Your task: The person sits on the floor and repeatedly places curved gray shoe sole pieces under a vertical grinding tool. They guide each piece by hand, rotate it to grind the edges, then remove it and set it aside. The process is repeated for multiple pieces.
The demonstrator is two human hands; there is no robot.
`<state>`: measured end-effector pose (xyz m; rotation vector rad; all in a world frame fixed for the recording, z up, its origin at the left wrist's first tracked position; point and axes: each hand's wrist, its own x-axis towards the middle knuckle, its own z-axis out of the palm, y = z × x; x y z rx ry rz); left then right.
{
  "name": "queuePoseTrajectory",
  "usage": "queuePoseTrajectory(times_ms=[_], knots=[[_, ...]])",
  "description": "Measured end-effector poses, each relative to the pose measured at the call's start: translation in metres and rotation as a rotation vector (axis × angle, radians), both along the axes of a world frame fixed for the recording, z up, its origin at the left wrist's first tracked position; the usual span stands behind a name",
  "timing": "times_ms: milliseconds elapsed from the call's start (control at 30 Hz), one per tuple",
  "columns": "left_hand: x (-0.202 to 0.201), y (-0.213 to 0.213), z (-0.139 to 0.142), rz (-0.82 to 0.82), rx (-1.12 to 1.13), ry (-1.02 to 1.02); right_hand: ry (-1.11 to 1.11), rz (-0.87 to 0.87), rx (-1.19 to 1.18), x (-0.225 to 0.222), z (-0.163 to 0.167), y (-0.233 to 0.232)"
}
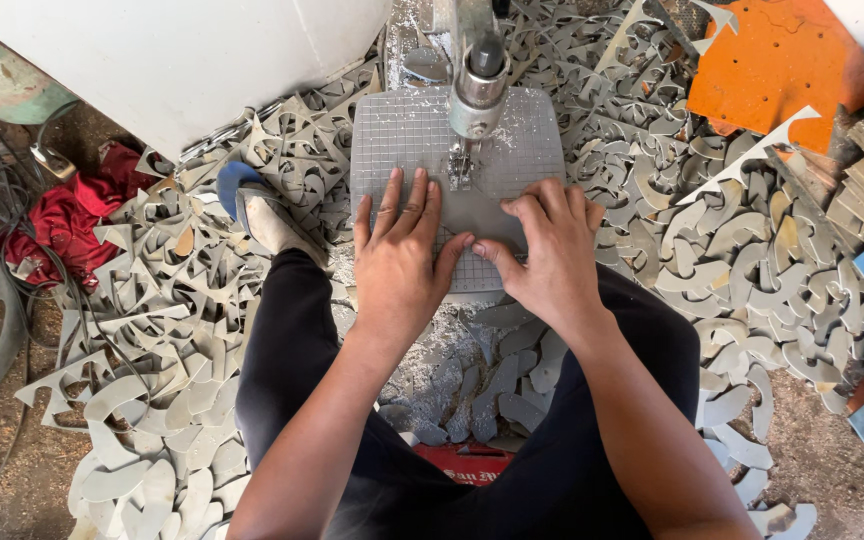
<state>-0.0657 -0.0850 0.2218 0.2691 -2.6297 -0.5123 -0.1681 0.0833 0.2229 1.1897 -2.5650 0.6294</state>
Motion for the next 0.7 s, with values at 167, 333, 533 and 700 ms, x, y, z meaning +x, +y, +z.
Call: queuePoseTrajectory(times_ms=[167, 333, 533, 700], knots=[[-0.004, -0.003, 0.0, 0.003, -0.002, -0.025, 0.008, 0.001, -0.023, -0.001, -0.001, -0.002], [-0.007, -0.004, 0.001, 0.007, -0.036, -0.036, 0.011, 0.001, -0.046, 0.0, 0.0, -0.002], [-0.009, -0.009, 0.003, -0.026, -0.01, -0.022, 0.019, -0.001, -0.027, -0.001, 0.0, -0.003], [-0.013, -0.013, 0.003, -0.024, -0.022, -0.04, 0.027, -0.01, 0.005, -0.001, -0.001, -0.006]])
